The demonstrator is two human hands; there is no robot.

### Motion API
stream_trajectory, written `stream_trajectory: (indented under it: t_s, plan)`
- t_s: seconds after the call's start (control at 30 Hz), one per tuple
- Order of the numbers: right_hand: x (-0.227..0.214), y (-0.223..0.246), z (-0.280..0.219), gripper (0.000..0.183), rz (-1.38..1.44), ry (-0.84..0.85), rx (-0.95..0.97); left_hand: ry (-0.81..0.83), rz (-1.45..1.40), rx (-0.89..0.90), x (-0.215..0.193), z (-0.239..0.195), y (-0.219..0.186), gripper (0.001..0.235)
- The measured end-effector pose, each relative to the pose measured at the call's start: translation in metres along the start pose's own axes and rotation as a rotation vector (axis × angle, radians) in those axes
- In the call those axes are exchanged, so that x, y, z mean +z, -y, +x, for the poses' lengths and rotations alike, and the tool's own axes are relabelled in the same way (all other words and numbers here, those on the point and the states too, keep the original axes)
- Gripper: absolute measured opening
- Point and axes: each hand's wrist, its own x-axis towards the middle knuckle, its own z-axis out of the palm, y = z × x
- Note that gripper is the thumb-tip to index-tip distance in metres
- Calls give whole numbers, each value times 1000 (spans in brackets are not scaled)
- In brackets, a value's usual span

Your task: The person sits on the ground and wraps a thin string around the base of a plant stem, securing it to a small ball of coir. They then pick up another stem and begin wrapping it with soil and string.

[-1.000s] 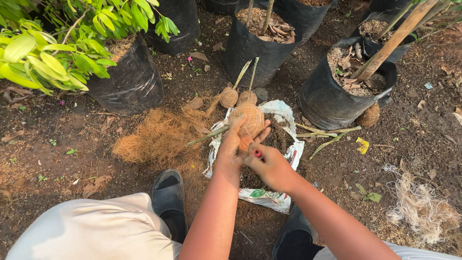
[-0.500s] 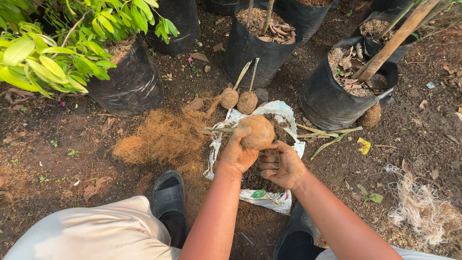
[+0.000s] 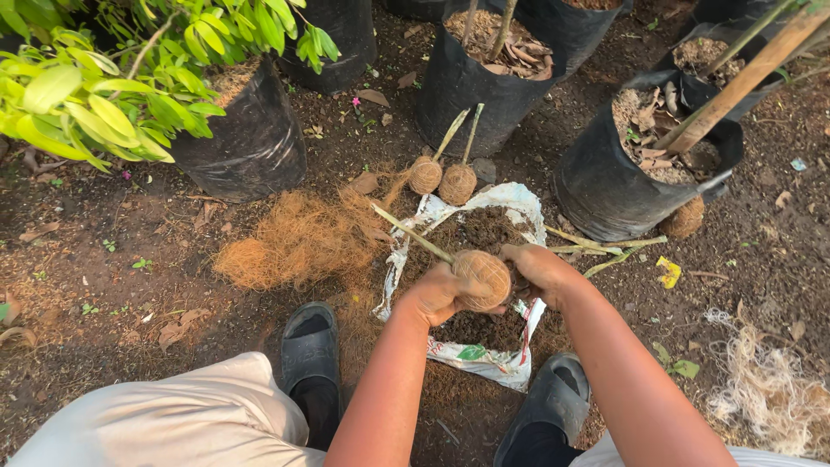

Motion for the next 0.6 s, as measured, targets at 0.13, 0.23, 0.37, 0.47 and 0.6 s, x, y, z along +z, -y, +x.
stream_trajectory:
  t_s: [0.13, 0.23, 0.37, 0.47, 0.6]
  plan:
    - [4, 9, 4, 32, -177, -9, -72, -127, 137, 7, -13, 6, 14, 63]
    - [5, 13, 9, 34, -254, 8, -71, -205, 118, -42, -22, 10, 23, 63]
    - [10, 9, 21, 36, -305, 52, -37, -274, 187, -129, -27, 7, 30, 60]
    - [12, 7, 33, 37, -294, 59, -6, -289, 313, -160, -31, 1, 30, 59]
    - [12, 6, 46, 35, -327, 61, 5, -251, 257, -127, -32, -6, 28, 65]
